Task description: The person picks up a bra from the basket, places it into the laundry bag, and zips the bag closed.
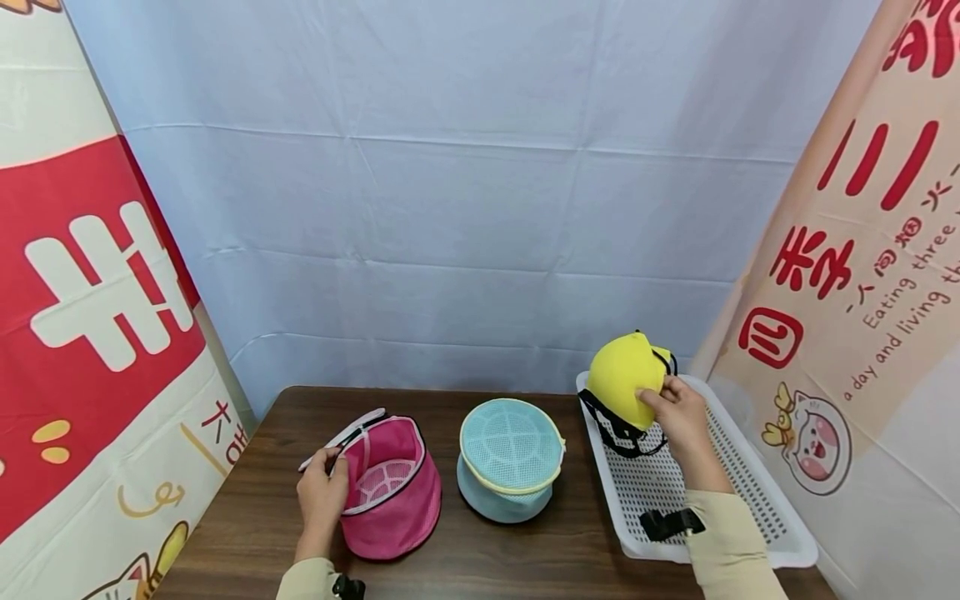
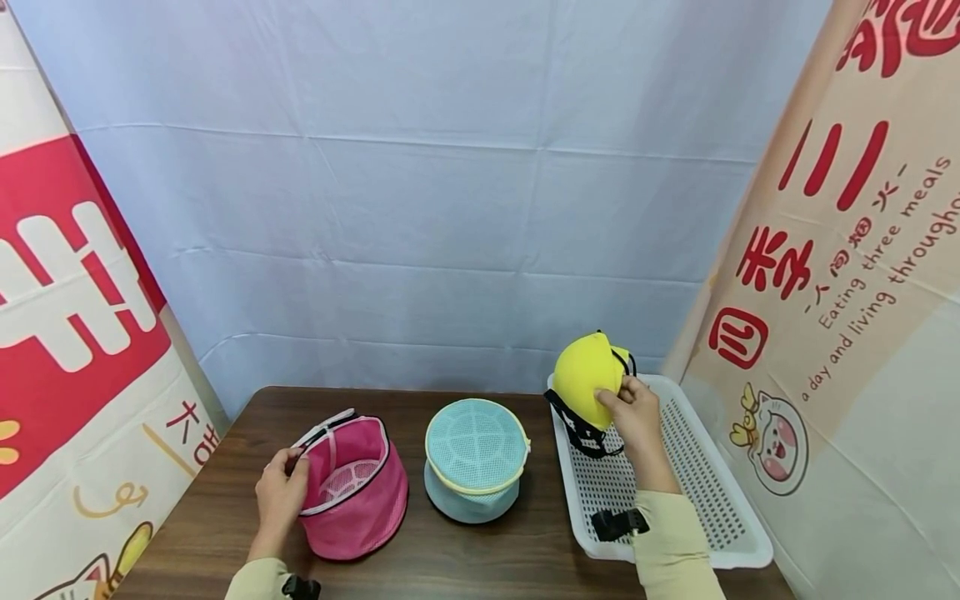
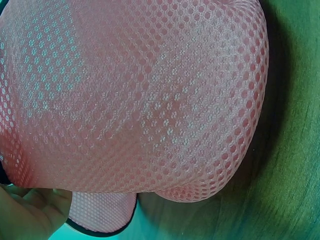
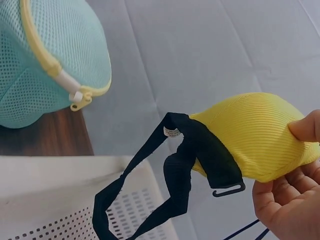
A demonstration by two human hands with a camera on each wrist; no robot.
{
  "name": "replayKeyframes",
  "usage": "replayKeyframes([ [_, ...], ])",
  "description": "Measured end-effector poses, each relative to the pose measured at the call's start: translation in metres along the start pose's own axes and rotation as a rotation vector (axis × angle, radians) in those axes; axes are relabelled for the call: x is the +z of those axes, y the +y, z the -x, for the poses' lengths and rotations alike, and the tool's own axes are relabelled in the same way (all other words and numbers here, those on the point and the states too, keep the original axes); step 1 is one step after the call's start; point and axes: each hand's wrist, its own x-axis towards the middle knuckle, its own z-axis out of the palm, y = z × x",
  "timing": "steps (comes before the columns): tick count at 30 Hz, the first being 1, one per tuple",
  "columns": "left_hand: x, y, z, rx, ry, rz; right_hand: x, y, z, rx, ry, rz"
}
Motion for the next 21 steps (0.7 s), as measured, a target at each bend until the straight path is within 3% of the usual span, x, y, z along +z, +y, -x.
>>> replayKeyframes([
  [9,0.000,0.001,0.000,0.003,-0.003,0.002,0.012,-0.012,0.004,-0.052,-0.021,-0.057],
  [21,-0.001,-0.001,0.000,0.028,0.002,-0.019,0.030,-0.032,0.013,-0.121,-0.099,-0.033],
])
